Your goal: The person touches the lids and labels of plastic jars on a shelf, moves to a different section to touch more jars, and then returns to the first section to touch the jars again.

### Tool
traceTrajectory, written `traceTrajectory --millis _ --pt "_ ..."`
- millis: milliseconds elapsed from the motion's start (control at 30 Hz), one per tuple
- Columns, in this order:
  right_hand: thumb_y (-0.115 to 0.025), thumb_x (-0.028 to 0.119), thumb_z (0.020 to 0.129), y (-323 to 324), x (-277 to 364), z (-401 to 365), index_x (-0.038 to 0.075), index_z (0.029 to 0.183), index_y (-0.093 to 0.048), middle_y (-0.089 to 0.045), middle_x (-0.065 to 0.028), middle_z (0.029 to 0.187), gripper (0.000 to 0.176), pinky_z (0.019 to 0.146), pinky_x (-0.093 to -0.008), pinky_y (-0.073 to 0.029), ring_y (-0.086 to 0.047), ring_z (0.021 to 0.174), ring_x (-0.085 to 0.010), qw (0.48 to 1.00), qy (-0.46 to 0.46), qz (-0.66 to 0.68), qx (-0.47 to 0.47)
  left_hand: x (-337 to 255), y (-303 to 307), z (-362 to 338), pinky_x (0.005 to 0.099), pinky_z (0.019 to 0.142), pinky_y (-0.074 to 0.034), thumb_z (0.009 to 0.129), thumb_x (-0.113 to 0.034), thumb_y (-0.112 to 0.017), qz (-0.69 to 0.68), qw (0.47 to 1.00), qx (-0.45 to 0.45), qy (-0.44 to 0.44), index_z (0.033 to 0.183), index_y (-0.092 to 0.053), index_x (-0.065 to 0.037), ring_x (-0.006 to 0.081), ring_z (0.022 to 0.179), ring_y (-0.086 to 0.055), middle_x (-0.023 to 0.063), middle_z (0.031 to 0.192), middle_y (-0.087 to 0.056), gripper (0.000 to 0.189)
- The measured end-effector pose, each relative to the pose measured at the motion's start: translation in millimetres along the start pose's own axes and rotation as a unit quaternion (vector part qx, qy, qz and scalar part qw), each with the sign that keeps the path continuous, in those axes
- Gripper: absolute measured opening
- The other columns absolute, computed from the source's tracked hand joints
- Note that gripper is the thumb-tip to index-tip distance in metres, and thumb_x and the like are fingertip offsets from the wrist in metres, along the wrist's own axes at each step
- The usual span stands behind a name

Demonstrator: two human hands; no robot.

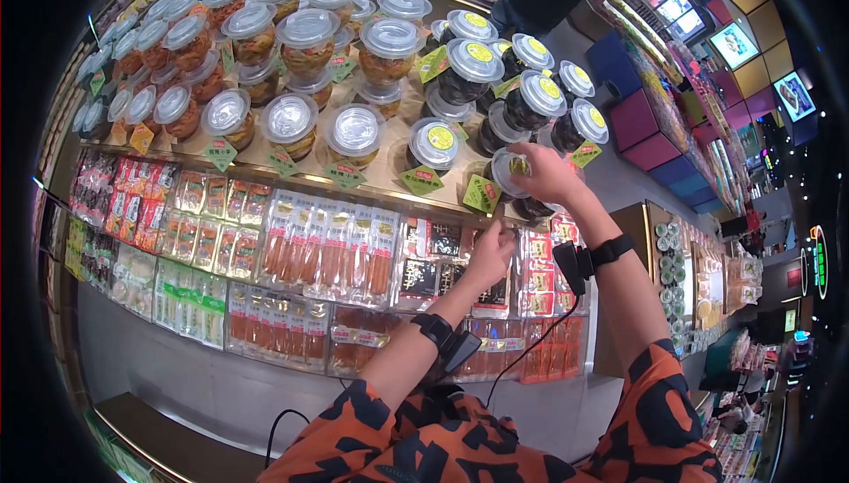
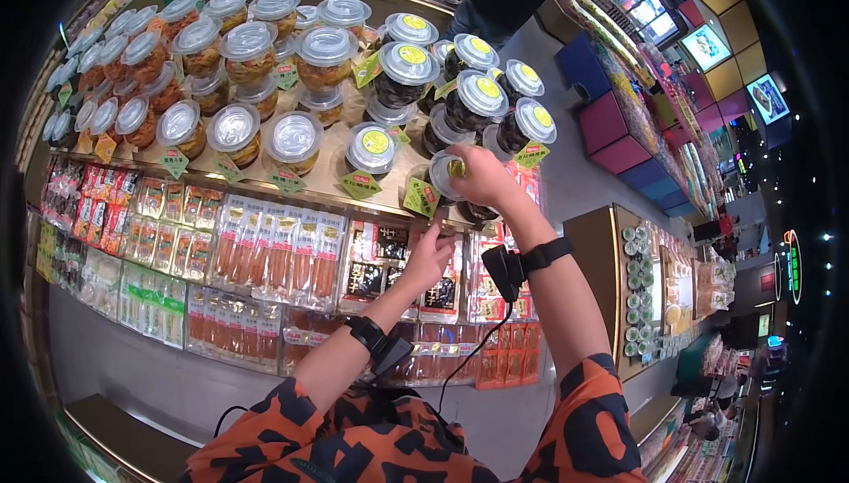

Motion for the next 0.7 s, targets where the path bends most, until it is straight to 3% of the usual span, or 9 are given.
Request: traceTrajectory --millis 100,133,233,300,367,433,467,533,700 --pt "-0.064 0.003 0.068 4 4 2 0.0 0.118 -0.06 -0.066 -0.0223 0.107 0.05 0.089 -0.0409 -0.049 -0.062 0.102 -0.0372 0.998 -0.035 0.024 0.039 5 3 -12 0.0233 0.074 -0.048 0.094 0.002 -0.043 0.037 0.996 0.079 0.031 0.142 -0.04 0.0 0.0131 0.089 -0.062 0.0162 0.118 -0.062 0.048" --pt "-0.064 0.003 0.068 5 3 2 0.0 0.118 -0.06 -0.066 -0.0223 0.107 0.05 0.089 -0.0409 -0.049 -0.062 0.102 -0.0372 0.998 -0.041 0.025 0.038 2 6 -13 0.024 0.073 -0.05 0.094 0.002 -0.043 -0.038 0.996 0.071 0.043 0.126 -0.056 0.003 0.0136 0.086 -0.063 0.0156 0.111 -0.065 0.035" --pt "-0.066 0.0 0.067 4 -5 2 0.008 0.121 -0.062 -0.066 -0.0171 0.111 0.054 0.082 -0.0393 -0.049 -0.063 0.096 -0.0332 0.998 -0.019 0.024 0.062 -31 22 -30 0.0227 0.067 -0.048 0.094 0.0 -0.044 -0.054 0.996 -0.075 0.017 0.091 -0.062 0.002 0.0089 0.067 -0.058 0.0055 0.077 -0.063 0.019" --pt "-0.063 -0.002 0.067 2 -8 1 0.009 0.12 -0.063 -0.067 -0.0161 0.111 0.054 0.077 -0.0384 -0.049 -0.063 0.089 -0.0318 0.997 -0.01 0.035 0.063 -38 29 -28 0.0216 0.065 -0.046 0.094 -0.002 -0.044 -0.046 0.981 -0.182 -0.046 0.087 -0.06 0.0 0.0075 0.064 -0.054 0.0031 0.075 -0.059 0.017" --pt "-0.059 -0.005 0.066 0 -7 -2 0.008 0.117 -0.064 -0.067 -0.0165 0.109 0.053 0.077 -0.0384 -0.049 -0.063 0.088 -0.031 0.997 -0.022 0.047 0.059 -55 30 -17 0.0287 0.073 -0.049 0.091 -0.002 -0.046 -0.005 0.969 -0.217 -0.118 0.107 -0.06 0.002 0.0147 0.079 -0.06 0.0105 0.092 -0.065 0.022" --pt "-0.057 -0.004 0.066 0 2 -4 0.008 0.117 -0.065 -0.067 -0.0165 0.108 0.052 0.078 -0.0372 -0.049 -0.063 0.089 -0.0304 0.996 -0.034 0.076 0.031 -77 32 -6 0.0339 0.091 -0.047 0.092 -0.006 -0.043 0.117 0.968 -0.196 -0.107 0.126 -0.054 0.003 0.0253 0.102 -0.061 0.0191 0.117 -0.061 0.037" --pt "-0.057 -0.001 0.068 3 9 -4 0.007 0.117 -0.065 -0.067 -0.0164 0.108 0.05 0.081 -0.0369 -0.049 -0.064 0.092 -0.0301 0.995 -0.063 0.06 0.04 -74 34 4 0.0339 0.091 -0.047 0.092 -0.006 -0.043 0.119 0.968 -0.193 -0.107 0.126 -0.054 0.003 0.0253 0.102 -0.061 0.0191 0.117 -0.061 0.037" --pt "-0.057 0.0 0.069 0 8 -5 0.006 0.117 -0.065 -0.067 -0.016 0.11 0.049 0.083 -0.0368 -0.049 -0.064 0.094 -0.0297 0.995 -0.065 0.072 0.04 -63 37 20 0.0335 0.107 -0.033 0.095 -0.014 -0.035 0.193 0.958 -0.171 -0.128 0.141 -0.042 0.001 0.0287 0.132 -0.044 0.0223 0.142 -0.046 0.049" --pt "-0.056 -0.004 0.067 -11 -9 -4 0.006 0.115 -0.066 -0.067 -0.0189 0.107 0.049 0.087 -0.0367 -0.049 -0.064 0.099 -0.0323 0.991 -0.059 0.116 0.017 -58 34 25 0.0359 0.115 -0.024 0.093 -0.014 -0.034 0.151 0.979 -0.099 -0.097 0.143 -0.034 0.007 0.0319 0.141 -0.03 0.0243 0.149 -0.035 0.054"
Point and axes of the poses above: each hand's wrist, its own z-axis towards the middle knuckle, its own y-axis out of the back of the hand, x = y × z, the point moved 1 cm from there along z, towards the middle knuckle
